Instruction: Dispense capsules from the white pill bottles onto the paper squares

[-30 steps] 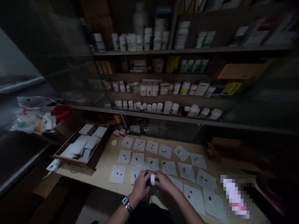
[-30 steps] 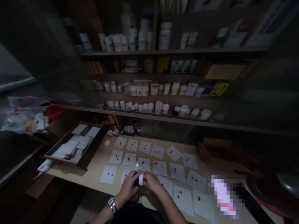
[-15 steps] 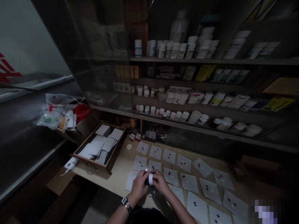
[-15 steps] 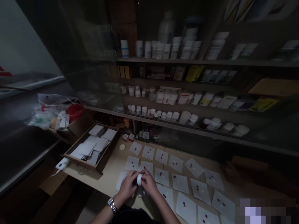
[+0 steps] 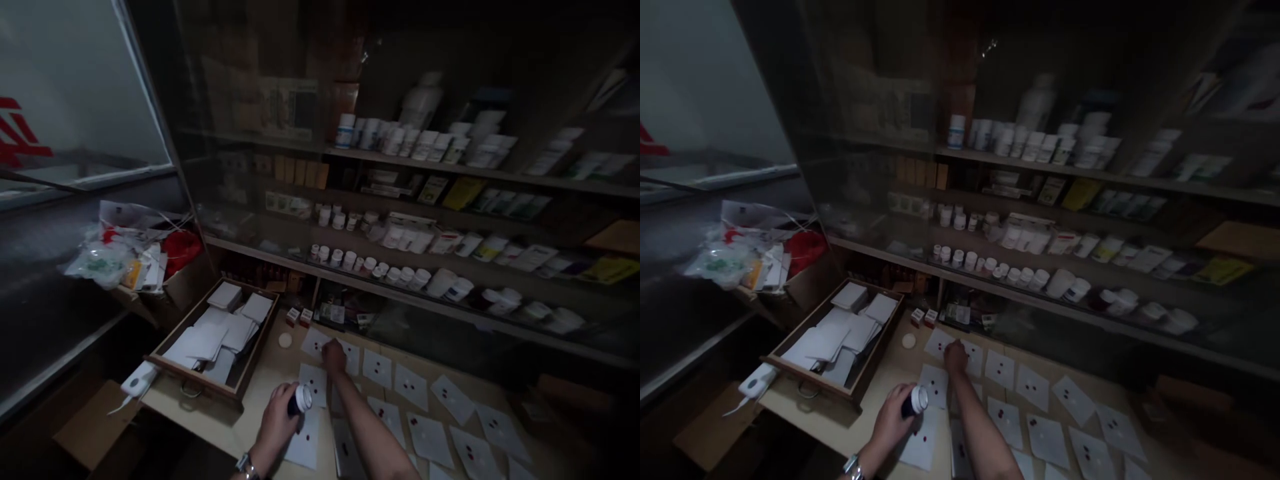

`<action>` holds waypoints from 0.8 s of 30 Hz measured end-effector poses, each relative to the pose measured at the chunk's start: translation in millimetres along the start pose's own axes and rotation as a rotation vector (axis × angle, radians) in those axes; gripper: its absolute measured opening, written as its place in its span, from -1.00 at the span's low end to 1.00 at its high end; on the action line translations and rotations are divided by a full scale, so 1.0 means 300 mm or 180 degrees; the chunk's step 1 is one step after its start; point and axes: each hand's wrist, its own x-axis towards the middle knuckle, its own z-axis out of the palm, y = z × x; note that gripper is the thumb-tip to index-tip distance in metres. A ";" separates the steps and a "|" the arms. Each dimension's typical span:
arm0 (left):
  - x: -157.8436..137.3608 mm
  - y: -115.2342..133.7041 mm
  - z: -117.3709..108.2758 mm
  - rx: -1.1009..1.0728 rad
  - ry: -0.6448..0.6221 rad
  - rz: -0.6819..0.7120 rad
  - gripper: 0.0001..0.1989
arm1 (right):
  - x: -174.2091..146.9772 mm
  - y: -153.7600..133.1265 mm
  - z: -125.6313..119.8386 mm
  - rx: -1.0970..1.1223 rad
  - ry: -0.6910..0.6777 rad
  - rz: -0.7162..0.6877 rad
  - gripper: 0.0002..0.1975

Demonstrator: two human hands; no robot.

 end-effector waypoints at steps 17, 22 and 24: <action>0.055 -0.004 0.025 -0.0250 -0.0667 0.0415 -0.40 | -0.396 -0.007 -0.039 0.0963 -0.1043 -0.0850 -0.83; 0.037 0.020 0.049 -0.0311 -0.0906 0.0514 -0.40 | -0.389 -0.009 -0.098 0.0158 -0.1636 -0.0198 -0.82; 0.038 0.024 0.050 -0.0320 -0.0881 0.0538 -0.39 | -0.392 -0.018 -0.099 0.0142 -0.1578 -0.0037 -0.78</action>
